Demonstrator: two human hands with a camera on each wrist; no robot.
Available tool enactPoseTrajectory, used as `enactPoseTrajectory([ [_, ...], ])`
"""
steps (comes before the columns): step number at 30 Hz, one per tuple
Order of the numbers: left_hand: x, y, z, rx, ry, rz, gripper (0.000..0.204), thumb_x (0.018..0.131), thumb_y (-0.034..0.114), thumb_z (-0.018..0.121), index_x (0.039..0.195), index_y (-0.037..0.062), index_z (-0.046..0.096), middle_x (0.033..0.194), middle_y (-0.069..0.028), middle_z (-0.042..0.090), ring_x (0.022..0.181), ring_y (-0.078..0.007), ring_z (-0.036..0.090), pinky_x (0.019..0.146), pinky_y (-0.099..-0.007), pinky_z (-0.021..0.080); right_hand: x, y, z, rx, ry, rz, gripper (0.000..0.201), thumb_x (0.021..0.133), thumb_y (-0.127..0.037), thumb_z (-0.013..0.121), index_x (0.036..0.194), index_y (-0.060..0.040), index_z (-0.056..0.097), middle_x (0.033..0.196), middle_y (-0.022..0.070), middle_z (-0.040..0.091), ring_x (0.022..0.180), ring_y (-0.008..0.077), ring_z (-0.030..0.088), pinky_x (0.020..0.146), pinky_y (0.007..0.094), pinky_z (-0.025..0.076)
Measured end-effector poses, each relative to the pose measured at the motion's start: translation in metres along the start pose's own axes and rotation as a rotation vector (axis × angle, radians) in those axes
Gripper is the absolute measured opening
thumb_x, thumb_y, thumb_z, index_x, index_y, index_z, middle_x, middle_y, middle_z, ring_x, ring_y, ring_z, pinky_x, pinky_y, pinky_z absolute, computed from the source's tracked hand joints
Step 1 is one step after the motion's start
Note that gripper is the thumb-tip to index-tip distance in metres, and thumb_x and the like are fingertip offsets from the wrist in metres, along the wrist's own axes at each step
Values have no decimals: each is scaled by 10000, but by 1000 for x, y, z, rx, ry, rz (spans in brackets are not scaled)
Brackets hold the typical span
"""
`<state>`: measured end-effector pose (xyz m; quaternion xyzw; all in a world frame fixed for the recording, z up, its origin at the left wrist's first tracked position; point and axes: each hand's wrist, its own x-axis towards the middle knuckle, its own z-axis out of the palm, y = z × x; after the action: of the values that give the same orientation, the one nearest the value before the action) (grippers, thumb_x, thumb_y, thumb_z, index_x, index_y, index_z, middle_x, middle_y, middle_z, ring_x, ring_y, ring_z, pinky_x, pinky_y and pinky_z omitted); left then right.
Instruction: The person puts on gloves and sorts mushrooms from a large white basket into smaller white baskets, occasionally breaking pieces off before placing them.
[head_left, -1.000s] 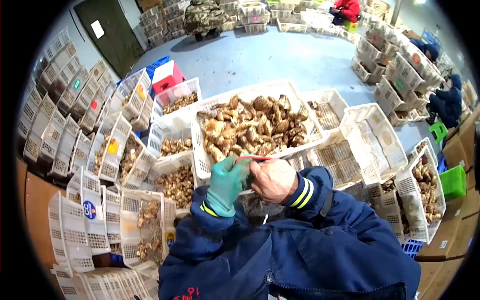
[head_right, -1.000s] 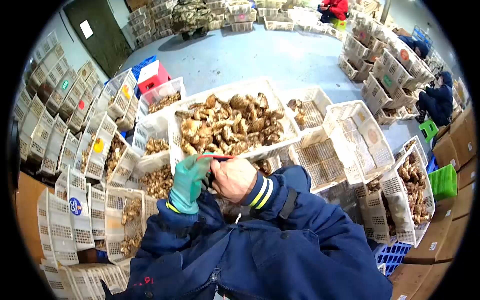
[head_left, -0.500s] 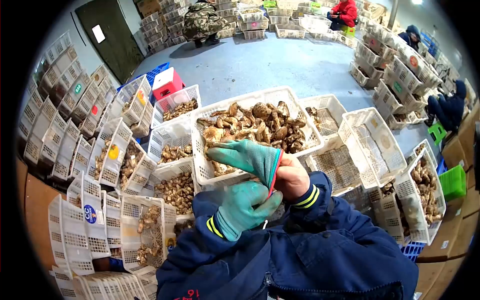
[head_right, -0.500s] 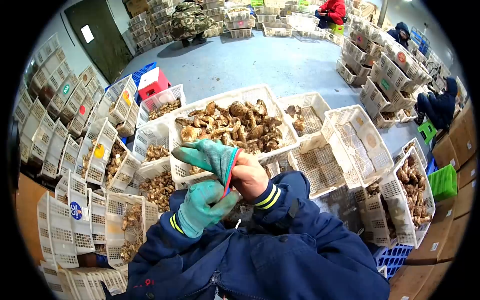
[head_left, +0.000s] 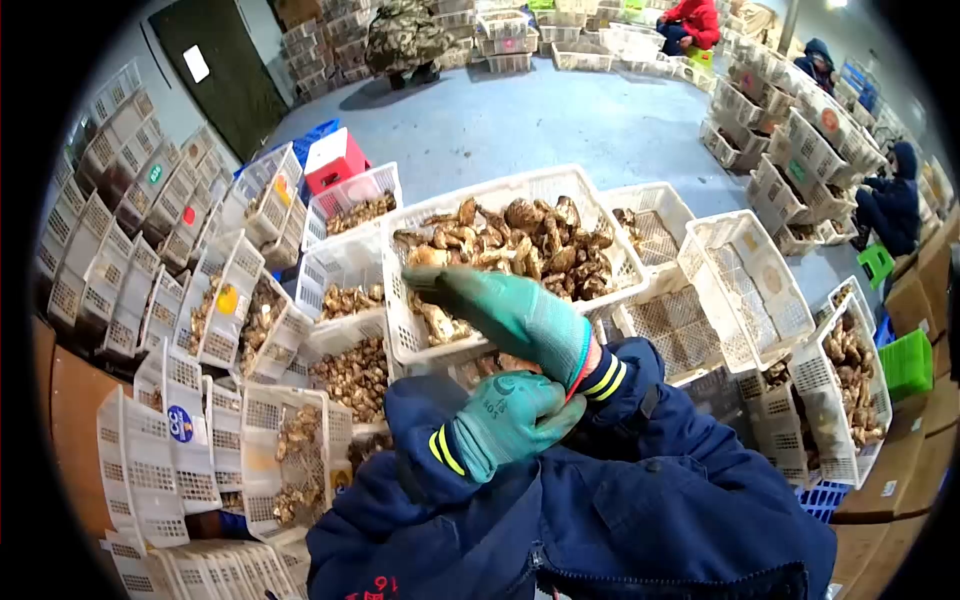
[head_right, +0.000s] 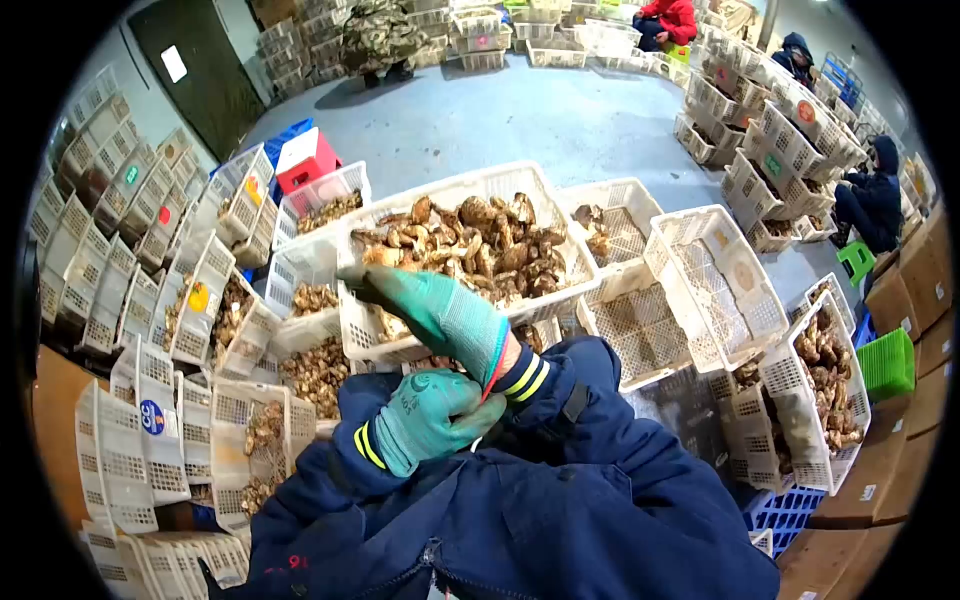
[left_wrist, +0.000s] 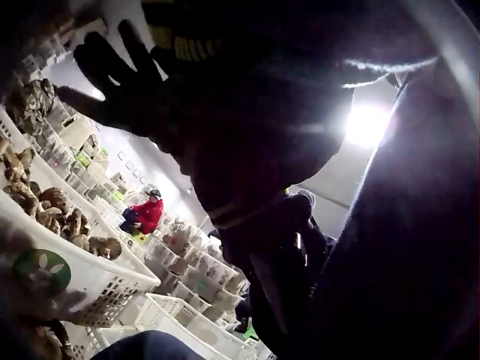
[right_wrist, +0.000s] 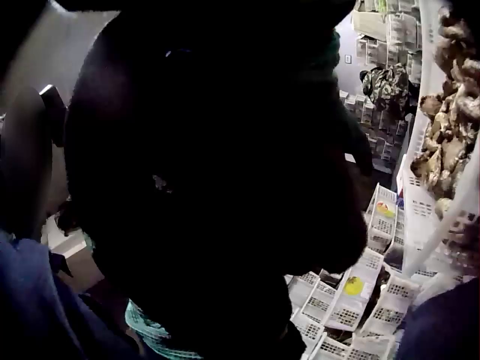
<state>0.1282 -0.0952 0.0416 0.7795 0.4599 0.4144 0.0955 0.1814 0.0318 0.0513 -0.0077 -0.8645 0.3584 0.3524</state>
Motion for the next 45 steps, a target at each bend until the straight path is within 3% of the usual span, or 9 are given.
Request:
enactPoseTrajectory([
  [7,-1,7,3,-125,71,-46,375,817,203,710,535,82,494,503,-100,473,447,-273,494,434,-386,367,-4,13,5,289,-101,-114,498,903,-122,448,1394,-38,432,1404,169,470,1277,321,475,1045,341,403],
  [17,1,12,1,-167,84,-68,381,819,234,706,530,70,519,497,-94,482,468,-276,513,456,-383,382,13,-18,7,449,-104,253,467,973,-265,461,1364,-10,447,1303,164,560,1174,302,563,1017,354,414],
  [22,-1,13,0,-180,58,-57,387,833,270,687,543,70,527,492,-99,476,472,-285,514,469,-389,389,16,2,18,45,-243,-51,462,950,-200,474,1379,-47,396,1180,194,616,1112,309,594,966,369,443],
  [25,-1,13,4,-189,45,-55,390,841,280,677,546,69,533,496,-100,483,471,-284,514,472,-389,390,20,-25,-3,-544,-583,447,338,941,-135,456,1264,-37,470,1264,194,563,998,280,648,782,352,543],
  [27,-1,13,2,-197,12,-73,384,853,280,667,556,67,551,504,-104,495,471,-288,515,473,-386,396,9,1,-1,8,-327,158,388,914,-136,507,1288,-34,487,1341,197,517,975,319,654,754,342,535],
  [30,-2,16,2,-222,8,-121,371,852,270,674,564,65,562,515,-109,506,479,-290,523,472,-382,402,12,-6,5,-383,-88,-308,433,868,-60,559,1286,-32,449,1337,180,521,1007,339,639,709,353,553],
  [39,-6,13,2,-141,21,-192,354,865,273,668,595,69,565,546,-117,526,507,-293,544,485,-384,419,16,-1,6,-635,-9,-330,328,887,-77,563,1201,-12,493,1310,143,548,1169,291,571,836,357,536],
  [41,-5,15,-1,-144,-23,-256,353,878,284,651,609,72,569,552,-116,528,516,-294,547,498,-385,426,9,-9,10,-309,-52,-8,408,815,-88,589,1216,-37,537,1274,139,553,1139,317,569,888,391,516],
  [45,-8,9,2,-149,-74,-308,356,894,312,625,630,77,584,563,-115,541,544,-294,561,527,-384,438,-2,-4,5,-577,-160,25,425,813,-101,593,1228,-34,527,1228,127,582,1139,297,572,904,395,506],
])
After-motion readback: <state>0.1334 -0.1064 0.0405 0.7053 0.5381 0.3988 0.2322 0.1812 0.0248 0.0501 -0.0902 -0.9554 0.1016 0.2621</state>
